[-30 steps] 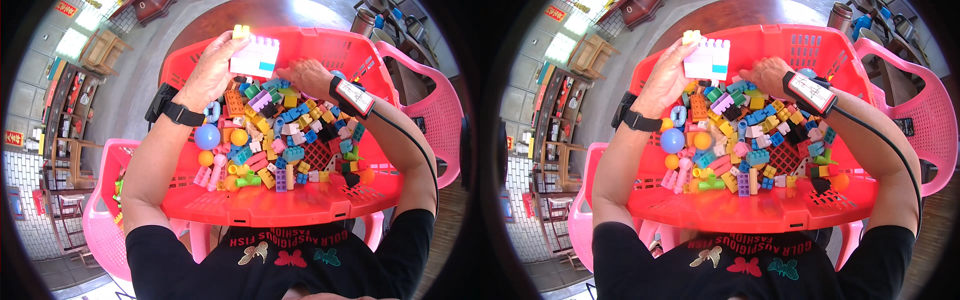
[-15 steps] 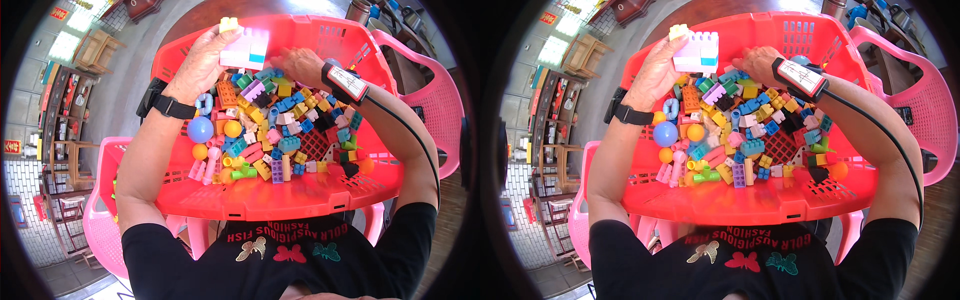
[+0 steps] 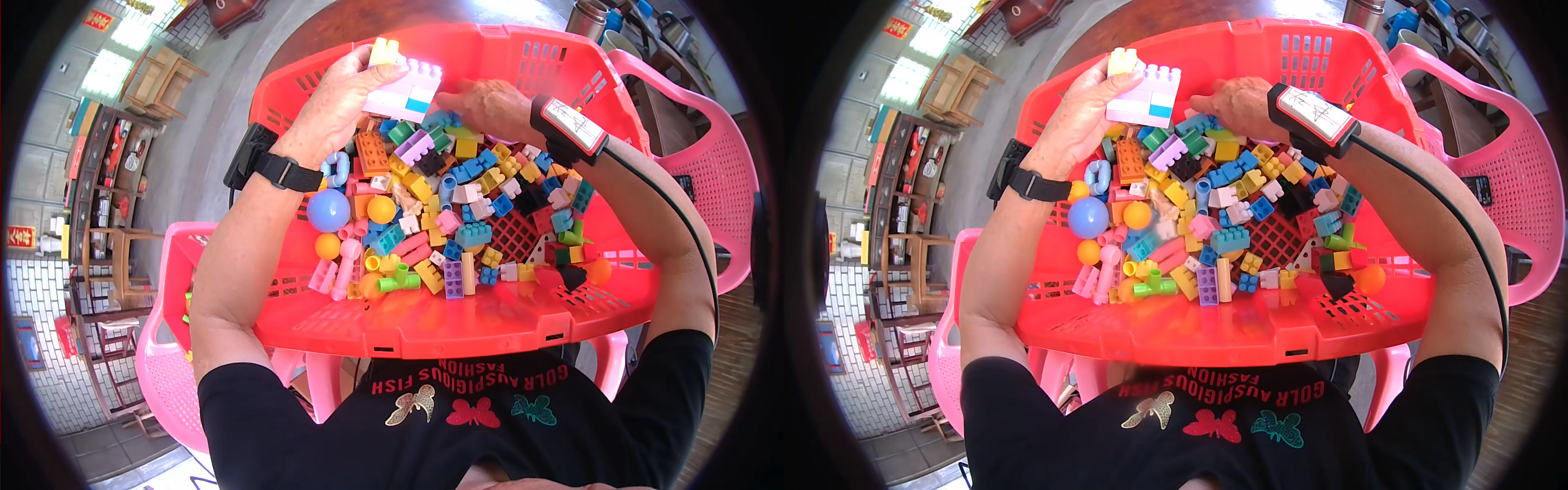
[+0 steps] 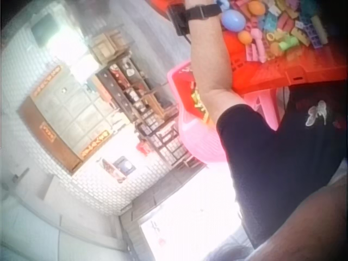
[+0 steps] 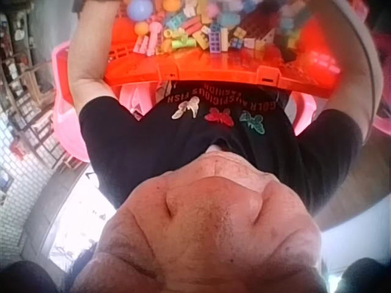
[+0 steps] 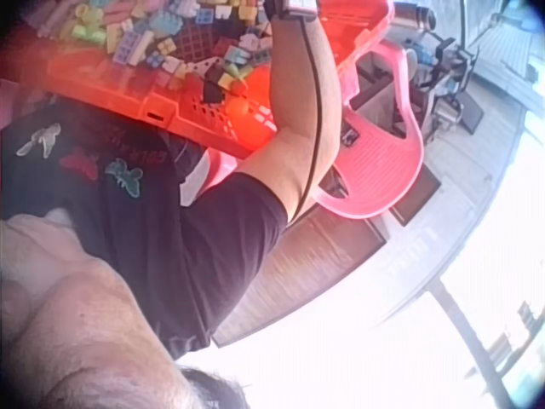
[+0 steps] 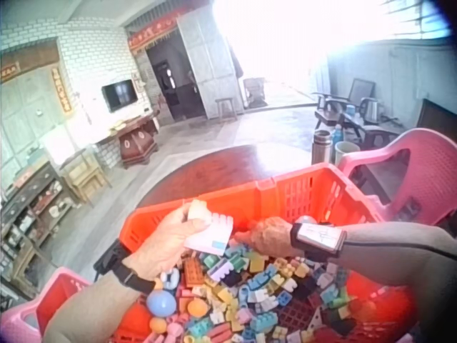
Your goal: Assembling colorful plastic building blocks taken from a red storage basket.
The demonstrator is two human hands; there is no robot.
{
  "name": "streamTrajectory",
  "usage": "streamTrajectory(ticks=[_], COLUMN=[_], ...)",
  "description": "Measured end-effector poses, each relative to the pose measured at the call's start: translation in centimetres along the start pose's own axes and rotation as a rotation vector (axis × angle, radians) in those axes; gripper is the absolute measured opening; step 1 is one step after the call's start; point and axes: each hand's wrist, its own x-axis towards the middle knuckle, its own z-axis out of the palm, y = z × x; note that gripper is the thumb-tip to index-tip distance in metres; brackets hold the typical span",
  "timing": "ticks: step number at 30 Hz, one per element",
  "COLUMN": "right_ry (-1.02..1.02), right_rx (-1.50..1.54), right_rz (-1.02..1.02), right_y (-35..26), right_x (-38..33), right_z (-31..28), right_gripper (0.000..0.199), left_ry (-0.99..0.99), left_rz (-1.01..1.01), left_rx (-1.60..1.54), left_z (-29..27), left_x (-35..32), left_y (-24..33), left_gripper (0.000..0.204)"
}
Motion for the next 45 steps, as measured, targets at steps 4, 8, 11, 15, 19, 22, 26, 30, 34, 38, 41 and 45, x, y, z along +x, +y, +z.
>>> streamTrajectory(ticks=[4, 8, 11, 15, 19, 22, 26, 30, 34, 38, 41, 45], right_ry=[-0.042, 0.384, 0.333, 0.295, 0.169, 0.246, 0.305, 0.131, 0.247, 0.241, 0.220, 0.229], right_rx=[0.047, 0.260, 0.332, 0.805, 0.959, 0.901, 0.867, 0.994, 0.981, 1.323, 1.419, 1.392], right_rz=[0.086, -0.042, 0.142, 0.083, -0.004, 0.031, -0.013, 0.096, 0.026, 0.001, 0.000, 0.054], right_y=[-0.9, 0.9, 0.6, 1.2, 0.5, 0.1, 0.3, -0.2, -0.4, 0.0, -0.6, -1.3], right_x=[0.8, 1.1, 1.0, 0.7, 0.8, 0.9, 1.0, 0.7, 0.7, 1.2, 1.2, 1.0], right_z=[-2.8, -3.6, -6.2, -7.5, -8.2, -7.8, -7.3, -8.5, -8.2, -6.8, -6.5, -6.7], right_gripper=[0.019, 0.019, 0.020, 0.018, 0.021, 0.019, 0.020, 0.024, 0.023, 0.017, 0.015, 0.015], left_ry=[0.013, 0.018, 0.006, -0.015, -0.043, -0.078, -0.100, -0.082, -0.065, -0.064, -0.059, -0.053], left_rz=[0.028, 0.037, 0.029, 0.011, 0.012, 0.015, 0.027, 0.032, 0.030, 0.097, 0.132, 0.173], left_rx=[-0.019, -0.006, 0.017, 0.066, 0.108, 0.125, 0.156, 0.185, 0.155, 0.091, 0.092, 0.156], left_z=[-0.5, 0.0, 0.0, 0.2, 0.3, 0.3, 0.5, 0.6, 0.7, 0.6, 0.8, 1.0], left_x=[0.1, 0.0, -0.2, 0.0, -0.1, -0.1, 0.0, -0.2, -0.2, -0.1, -0.2, -0.3], left_y=[-0.2, -0.1, -0.2, -0.3, -0.4, -0.7, -0.8, -0.5, -0.4, -0.6, -0.6, -0.7], left_gripper=[0.035, 0.034, 0.035, 0.035, 0.036, 0.037, 0.037, 0.037, 0.037, 0.038, 0.039, 0.040])
